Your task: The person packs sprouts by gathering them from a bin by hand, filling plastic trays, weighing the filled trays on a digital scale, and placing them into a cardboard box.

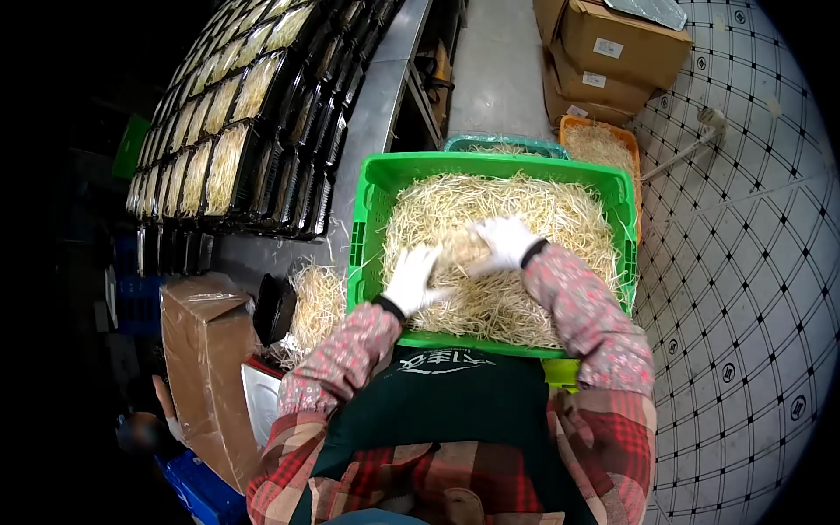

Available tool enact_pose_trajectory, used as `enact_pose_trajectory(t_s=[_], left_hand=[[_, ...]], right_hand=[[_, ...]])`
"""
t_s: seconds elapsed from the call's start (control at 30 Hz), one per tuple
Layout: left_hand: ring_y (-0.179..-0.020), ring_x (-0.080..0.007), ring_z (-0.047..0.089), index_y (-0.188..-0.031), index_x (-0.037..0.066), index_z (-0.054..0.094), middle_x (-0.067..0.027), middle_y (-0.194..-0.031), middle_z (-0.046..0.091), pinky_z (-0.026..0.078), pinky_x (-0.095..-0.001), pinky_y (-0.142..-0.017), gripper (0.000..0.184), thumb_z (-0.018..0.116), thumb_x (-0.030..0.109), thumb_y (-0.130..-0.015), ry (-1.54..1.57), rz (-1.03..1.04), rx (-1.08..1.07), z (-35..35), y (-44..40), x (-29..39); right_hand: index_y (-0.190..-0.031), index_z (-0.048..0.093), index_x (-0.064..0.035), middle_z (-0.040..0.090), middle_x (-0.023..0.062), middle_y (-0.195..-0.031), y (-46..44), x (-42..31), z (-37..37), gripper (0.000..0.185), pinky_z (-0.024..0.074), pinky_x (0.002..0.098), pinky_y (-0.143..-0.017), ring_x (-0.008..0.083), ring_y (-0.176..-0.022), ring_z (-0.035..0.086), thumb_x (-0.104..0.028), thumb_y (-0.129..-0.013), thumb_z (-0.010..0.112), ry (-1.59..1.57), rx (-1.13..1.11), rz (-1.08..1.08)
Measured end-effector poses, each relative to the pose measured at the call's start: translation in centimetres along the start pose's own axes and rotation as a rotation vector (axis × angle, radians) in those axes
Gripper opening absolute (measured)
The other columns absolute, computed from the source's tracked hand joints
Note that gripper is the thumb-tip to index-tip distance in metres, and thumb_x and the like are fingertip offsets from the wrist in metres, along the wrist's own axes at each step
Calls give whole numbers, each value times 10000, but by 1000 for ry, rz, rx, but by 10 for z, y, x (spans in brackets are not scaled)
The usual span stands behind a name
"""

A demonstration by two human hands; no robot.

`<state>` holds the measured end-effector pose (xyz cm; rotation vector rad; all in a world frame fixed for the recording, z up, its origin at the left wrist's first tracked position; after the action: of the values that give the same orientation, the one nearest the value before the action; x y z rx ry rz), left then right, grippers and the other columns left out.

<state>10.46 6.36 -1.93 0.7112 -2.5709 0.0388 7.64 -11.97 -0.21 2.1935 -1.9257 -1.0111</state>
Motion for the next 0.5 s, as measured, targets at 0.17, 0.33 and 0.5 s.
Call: enact_pose_trajectory(t_s=[0.17,0.33,0.5], left_hand=[[-1445,-405,293,-1569,31,212,-223,-1521,361,212,-603,-1169,1273,845,586,-614,-85,-14,-147,5,38,33],[-1254,-385,496,-1566,9,167,-216,-1425,440,459,-515,-987,1270,881,388,-586,-124,-193,-226,1,-7,24],[-1064,-365,641,-1417,114,472,-193,-1226,623,529,-408,-897,823,804,344,-700,147,-336,-146,0,-9,-4]], right_hand=[[-1580,200,-124,370,172,-1544,67,-18,10,1336,253,573,-1156,356,-1447,331,-553,-526,899,347,52,-49],[-1581,186,-117,345,217,-1560,15,3,11,1291,217,598,-1181,384,-1446,336,-411,-557,915,284,88,-25],[-1463,446,-145,644,147,-1191,2,11,15,946,369,488,-1115,315,-1164,597,-350,-629,842,159,75,7]])
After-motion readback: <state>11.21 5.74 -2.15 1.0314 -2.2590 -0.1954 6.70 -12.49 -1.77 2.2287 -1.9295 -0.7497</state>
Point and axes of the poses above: each hand's wrist, its own y-axis away from the middle knuckle, its own z-axis out of the palm, x = y × z, the point moved 8 cm from there along -y, towards the middle knuckle
